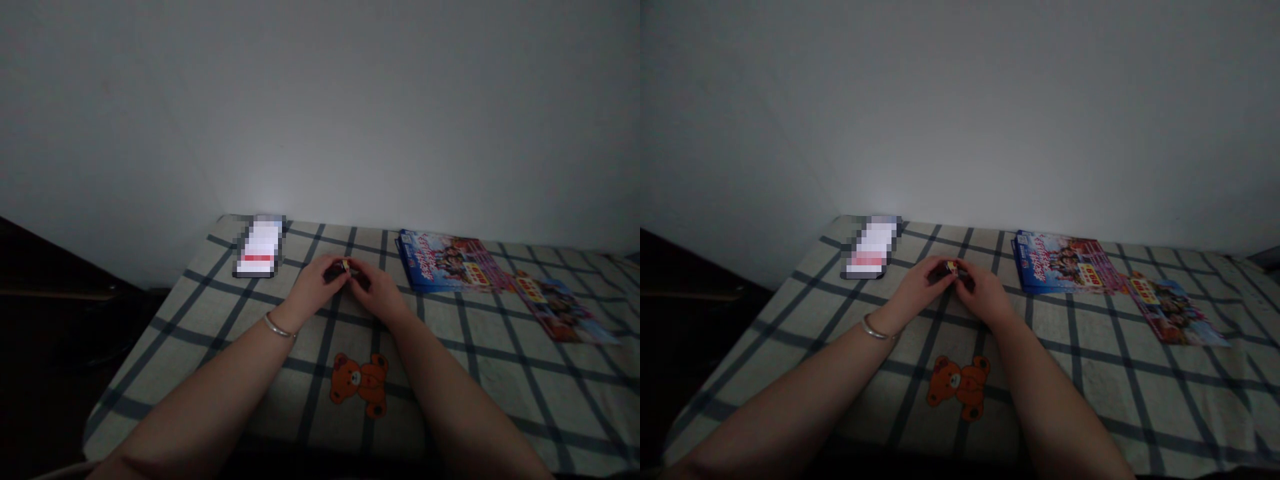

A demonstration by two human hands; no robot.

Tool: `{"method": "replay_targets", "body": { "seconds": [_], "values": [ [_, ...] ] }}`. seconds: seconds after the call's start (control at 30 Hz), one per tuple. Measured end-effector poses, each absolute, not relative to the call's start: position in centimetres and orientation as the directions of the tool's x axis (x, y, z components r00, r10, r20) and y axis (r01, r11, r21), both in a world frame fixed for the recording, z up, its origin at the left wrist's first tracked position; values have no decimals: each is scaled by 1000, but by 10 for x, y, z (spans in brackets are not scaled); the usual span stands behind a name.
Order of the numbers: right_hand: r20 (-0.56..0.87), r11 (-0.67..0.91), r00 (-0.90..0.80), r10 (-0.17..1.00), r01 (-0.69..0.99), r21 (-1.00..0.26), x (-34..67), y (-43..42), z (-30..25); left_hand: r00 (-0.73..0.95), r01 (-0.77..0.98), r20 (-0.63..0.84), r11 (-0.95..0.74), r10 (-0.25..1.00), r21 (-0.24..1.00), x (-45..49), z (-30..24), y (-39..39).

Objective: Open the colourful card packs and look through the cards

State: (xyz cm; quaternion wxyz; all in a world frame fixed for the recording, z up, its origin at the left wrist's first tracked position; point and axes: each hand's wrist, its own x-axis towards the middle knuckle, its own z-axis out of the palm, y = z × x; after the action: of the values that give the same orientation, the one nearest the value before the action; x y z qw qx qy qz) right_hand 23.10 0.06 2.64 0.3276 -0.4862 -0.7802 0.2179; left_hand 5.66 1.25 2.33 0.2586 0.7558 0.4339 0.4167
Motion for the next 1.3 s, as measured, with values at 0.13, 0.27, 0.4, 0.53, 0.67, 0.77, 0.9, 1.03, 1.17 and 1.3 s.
{"method": "replay_targets", "body": {
  "seconds": [0.13,0.27,0.4,0.53,0.67,0.77,0.9,1.03,1.17,1.3],
  "values": [
    [306,431,-304,902,610,-665,230,1,24,279,433,430,-512,859,742,57,22,13],
    [356,475,-316,879,624,-620,230,4,20,277,434,448,-527,850,731,57,20,14],
    [396,499,-320,861,682,-534,232,7,17,306,444,453,-546,837,710,56,20,13],
    [398,492,-316,861,717,-493,234,8,18,333,495,467,-574,819,652,56,21,12],
    [409,497,-314,857,710,-498,234,8,20,346,533,454,-570,821,626,56,21,12],
    [424,496,-301,854,713,-495,233,9,19,346,533,458,-573,819,623,56,21,12],
    [425,491,-289,858,704,-512,235,10,18,346,528,465,-578,815,622,56,22,12],
    [433,470,-249,866,702,-536,237,11,17,348,532,465,-580,814,617,55,20,13],
    [432,427,-185,883,701,-571,237,12,16,358,516,485,-602,798,610,55,20,12],
    [416,413,-179,892,698,-586,238,13,14,389,487,516,-645,763,588,55,22,10]
  ]
}}
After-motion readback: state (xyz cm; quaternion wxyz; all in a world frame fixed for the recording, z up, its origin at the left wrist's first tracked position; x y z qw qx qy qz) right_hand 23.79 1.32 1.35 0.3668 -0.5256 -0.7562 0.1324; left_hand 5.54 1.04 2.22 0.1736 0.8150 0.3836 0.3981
